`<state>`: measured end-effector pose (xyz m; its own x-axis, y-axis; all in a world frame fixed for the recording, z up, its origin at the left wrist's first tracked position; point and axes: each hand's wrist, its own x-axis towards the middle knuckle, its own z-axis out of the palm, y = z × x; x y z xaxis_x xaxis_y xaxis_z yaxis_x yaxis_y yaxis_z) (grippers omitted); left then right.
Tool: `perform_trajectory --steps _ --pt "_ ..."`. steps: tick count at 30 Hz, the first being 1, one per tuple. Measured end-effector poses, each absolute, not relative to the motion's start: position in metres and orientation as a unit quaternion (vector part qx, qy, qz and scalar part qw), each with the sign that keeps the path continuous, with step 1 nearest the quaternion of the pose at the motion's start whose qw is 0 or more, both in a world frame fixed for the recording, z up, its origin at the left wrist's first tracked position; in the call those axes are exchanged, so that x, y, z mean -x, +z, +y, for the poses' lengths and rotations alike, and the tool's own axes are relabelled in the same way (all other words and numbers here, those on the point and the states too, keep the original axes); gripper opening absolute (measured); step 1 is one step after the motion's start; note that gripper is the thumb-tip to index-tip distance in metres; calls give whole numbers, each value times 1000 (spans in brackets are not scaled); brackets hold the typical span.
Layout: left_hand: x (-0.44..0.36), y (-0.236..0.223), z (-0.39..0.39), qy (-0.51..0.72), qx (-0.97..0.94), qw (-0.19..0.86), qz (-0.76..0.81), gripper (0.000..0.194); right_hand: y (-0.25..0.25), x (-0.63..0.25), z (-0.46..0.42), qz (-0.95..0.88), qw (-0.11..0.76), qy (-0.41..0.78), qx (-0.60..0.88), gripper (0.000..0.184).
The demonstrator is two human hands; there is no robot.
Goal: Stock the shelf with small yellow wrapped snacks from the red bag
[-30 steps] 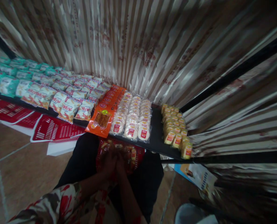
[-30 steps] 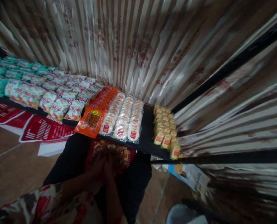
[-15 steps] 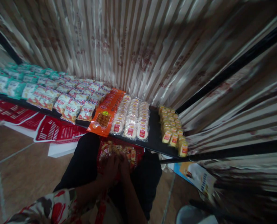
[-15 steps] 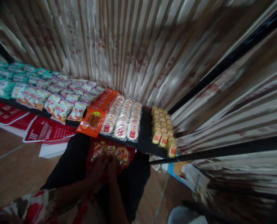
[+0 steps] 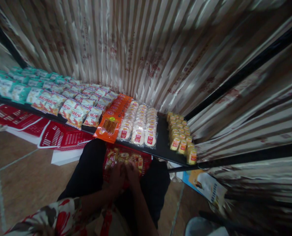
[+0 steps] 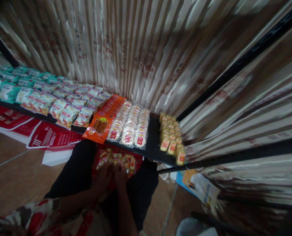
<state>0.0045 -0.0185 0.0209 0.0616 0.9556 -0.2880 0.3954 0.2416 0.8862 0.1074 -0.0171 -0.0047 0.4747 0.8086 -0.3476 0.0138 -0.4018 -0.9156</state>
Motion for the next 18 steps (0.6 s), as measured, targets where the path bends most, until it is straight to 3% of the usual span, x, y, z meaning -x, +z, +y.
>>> perform_trajectory --steps 5,18 --pt "-4 7 -19 254 -573 412 661 39 2 -112 -16 -270 482 460 694 49" --pt "-1 -4 -22 284 -571 421 645 40 0 -128 -6 -326 440 456 702 38"
